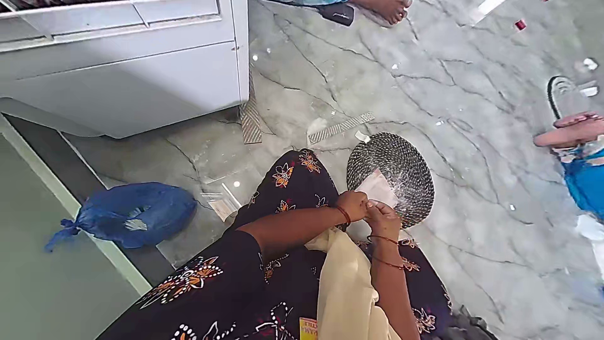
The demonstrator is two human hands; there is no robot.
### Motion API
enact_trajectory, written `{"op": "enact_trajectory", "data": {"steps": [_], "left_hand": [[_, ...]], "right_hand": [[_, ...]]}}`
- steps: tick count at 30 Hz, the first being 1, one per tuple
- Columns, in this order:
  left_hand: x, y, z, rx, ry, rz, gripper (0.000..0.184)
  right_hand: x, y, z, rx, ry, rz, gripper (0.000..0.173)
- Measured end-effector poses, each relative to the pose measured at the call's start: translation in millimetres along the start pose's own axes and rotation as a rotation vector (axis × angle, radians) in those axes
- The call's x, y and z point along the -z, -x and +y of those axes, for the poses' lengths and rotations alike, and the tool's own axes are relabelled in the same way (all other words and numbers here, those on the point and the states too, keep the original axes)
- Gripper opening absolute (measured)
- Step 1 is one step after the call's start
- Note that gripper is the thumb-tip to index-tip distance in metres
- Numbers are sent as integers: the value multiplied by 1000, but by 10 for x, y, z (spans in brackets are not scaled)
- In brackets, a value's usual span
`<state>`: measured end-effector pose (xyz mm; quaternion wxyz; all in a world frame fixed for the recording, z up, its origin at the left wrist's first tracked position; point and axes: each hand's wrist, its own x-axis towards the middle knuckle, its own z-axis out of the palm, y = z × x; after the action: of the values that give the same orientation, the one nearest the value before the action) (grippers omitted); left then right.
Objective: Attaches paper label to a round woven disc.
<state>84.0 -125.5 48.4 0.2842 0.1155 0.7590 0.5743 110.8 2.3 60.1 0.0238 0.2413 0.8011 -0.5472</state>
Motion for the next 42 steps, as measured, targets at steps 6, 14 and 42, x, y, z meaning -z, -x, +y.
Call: {"op": "enact_trajectory", "data": {"steps": [6,14,42], "left_hand": [[146,143,184,-17,-140,-68,37],[1947,560,-474,154,-352,542,36],[2122,-214,-409,159,396,587,15]], "right_hand": [[215,27,17,-32,-34,56,6],[1437,-37,-65,131,-123,388,7],[1438,-252,246,6,-167,415,11]]}}
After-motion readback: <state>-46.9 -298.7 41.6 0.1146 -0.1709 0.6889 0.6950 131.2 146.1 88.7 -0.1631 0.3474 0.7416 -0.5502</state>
